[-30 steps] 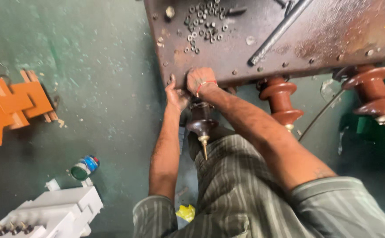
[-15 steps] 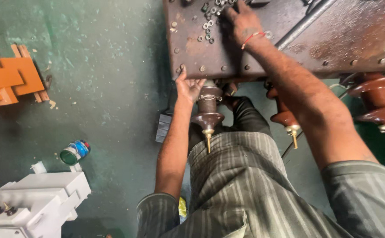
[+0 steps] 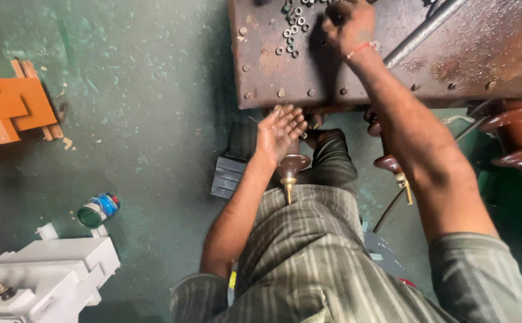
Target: The person uses a ratchet wrench to tighten bolts on a large electrical component, then switches to hand-tightening nuts and washers onto protruding studs. The person repeatedly picks up small metal parts and secures them onto the equipment.
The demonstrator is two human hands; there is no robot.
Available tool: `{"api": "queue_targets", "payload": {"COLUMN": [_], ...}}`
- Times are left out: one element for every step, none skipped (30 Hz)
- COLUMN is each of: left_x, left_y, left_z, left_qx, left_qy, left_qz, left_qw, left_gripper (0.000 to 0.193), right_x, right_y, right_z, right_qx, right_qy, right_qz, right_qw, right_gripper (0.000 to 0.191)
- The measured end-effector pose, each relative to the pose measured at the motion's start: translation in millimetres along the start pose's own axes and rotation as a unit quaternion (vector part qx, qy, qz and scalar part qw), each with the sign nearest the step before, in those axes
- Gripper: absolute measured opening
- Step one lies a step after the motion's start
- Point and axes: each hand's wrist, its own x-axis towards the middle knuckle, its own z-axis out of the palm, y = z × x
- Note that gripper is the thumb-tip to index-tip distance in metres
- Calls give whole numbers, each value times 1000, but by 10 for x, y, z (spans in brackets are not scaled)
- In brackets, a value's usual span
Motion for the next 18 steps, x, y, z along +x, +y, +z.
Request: {"api": "queue_targets", "payload": {"left_x": [60,124,197,269,323,369,399,419,416,421,418,391,357,337,315,308,311,313], "left_y": [-3,-5,-16,-29,-53,-82,-115,-156,-197,-247,-286,-330,-372,-398,-423,-441,-455,-467], "left_z": [64,118,170,210,232,238,243,225,200,151,104,60,14,-25,-60,-85,-104,-121], "left_qx": [4,-8,-20,-32,-49,-66,-83,-64,-43,-21,-8,4,14,19,26,34,41,45], "left_qy": [0,-4,-11,-19,-42,-64,-85,-74,-62,-54,-51,-45,-37,-20,-5,7,-9,-22], "left_qz": [-6,-30,-52,-73,-82,-90,-99,-89,-79,-69,-84,-99,-117,-124,-132,-140,-135,-131], "left_qw": [1000,1000,998,997,995,992,988,991,994,996,995,994,992,992,991,989,990,990], "left_gripper": [47,47,47,48,46,44,42,40,39,38,39,40,41,40,38,37,39,41], "right_x": [-63,-177,-336,-510,-736,-977,-1195,-1382,-1518,-1611,-1658,-1712,-1750,-1771,-1803,-1832,-1873,-1926], "right_y": [-30,-129,-267,-416,-579,-747,-900,-1040,-1153,-1232,-1285,-1337,-1376,-1397,-1416,-1418,-1411,-1396], "right_z": [-42,-81,-116,-159,-214,-266,-304,-314,-303,-294,-274,-270,-270,-272,-279,-286,-294,-301], "right_qx": [7,15,-47,-109,-38,33,49,68,19,-33,-84,-76,-67,-59,-45,-33,-22,-1], "right_qy": [33,64,60,55,-8,-71,-106,-141,-132,-119,-102,-105,-111,-115,-97,-76,-56,-49], "right_qz": [-7,-13,-23,-34,-8,19,-4,-25,-40,-57,-76,-53,-26,1,9,17,24,26], "right_qw": [999,998,997,992,999,997,993,987,990,991,988,990,991,992,994,996,998,998], "right_gripper": [22,20,19,18,15,13,25,37,40,42,44,44,43,43,39,34,30,29]}}
